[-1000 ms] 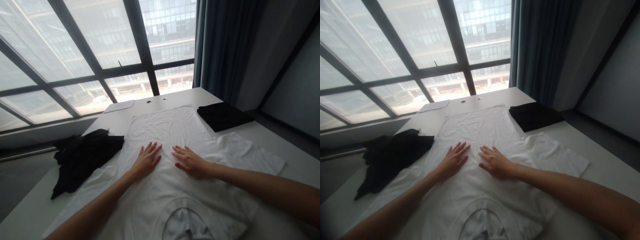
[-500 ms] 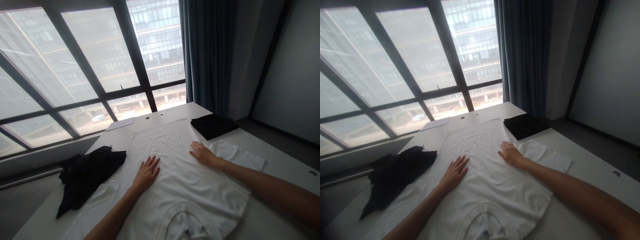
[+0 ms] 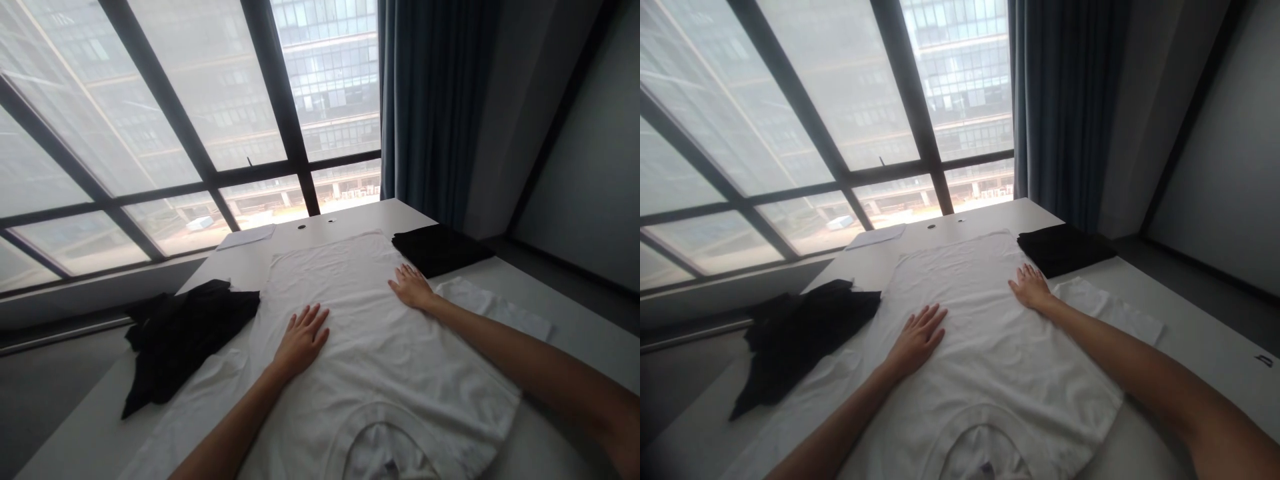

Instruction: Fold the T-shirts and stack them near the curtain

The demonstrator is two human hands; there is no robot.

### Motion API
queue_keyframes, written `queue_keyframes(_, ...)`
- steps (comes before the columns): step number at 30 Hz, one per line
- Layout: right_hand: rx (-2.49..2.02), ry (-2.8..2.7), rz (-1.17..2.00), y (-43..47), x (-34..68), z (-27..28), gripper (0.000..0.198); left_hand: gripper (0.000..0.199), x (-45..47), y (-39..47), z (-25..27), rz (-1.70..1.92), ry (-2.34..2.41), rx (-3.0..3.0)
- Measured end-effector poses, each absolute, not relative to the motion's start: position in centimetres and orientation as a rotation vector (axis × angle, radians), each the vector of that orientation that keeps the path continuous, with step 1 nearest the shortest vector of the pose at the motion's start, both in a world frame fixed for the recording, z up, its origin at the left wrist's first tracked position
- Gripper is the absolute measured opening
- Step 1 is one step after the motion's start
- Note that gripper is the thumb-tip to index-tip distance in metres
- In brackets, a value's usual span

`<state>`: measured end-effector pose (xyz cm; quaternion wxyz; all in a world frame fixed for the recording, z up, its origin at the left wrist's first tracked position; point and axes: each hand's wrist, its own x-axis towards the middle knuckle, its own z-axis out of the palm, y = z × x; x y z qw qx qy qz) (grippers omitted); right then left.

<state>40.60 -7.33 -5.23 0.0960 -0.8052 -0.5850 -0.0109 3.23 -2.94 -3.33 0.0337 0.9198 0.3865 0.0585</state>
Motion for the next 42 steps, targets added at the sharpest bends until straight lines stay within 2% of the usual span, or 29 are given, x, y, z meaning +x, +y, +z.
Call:
queue_keyframes(5,-2.226,-1.765,-0.236,-11.0,39.2,-5.4,0.063,0.056,3.1,-2.8,-3.9,0.243,1.154,2.811)
queue_keyframes(9,-1.988,-1.867,-0.227,-14.5,38.4,-5.7,0.055,0.055,2.9,-2.7,-3.6,0.308,1.118,2.755)
queue_keyframes(13,-1.933,-1.701,-0.315,-17.6,41.7,-6.4,0.049,0.053,1.9,-2.7,-2.2,0.367,1.005,2.656)
queue_keyframes(16,-1.934,-1.546,-0.357,-19.7,44.8,-7.9,0.051,0.051,0.1,-4.0,-1.3,0.313,0.966,2.654)
queue_keyframes(21,-2.128,-1.624,-0.333,-23.1,46.7,-10.6,0.062,0.053,-3.8,-8.6,-1.7,0.156,0.916,2.801)
queue_keyframes(29,-2.242,-1.703,-0.275,-25.6,48.1,-10.1,0.066,0.057,-5.2,-13.5,-2.1,0.049,0.911,2.868)
queue_keyframes(35,-2.129,-1.779,-0.297,-23.5,41.7,-6.8,0.059,0.054,-4.2,-10.6,-0.9,0.19,1.121,2.8)
queue_keyframes(42,-2.064,-2.023,-0.073,-20.6,32.8,-5.3,0.059,0.056,-4.3,-8.6,-3.2,0.173,1.336,2.787)
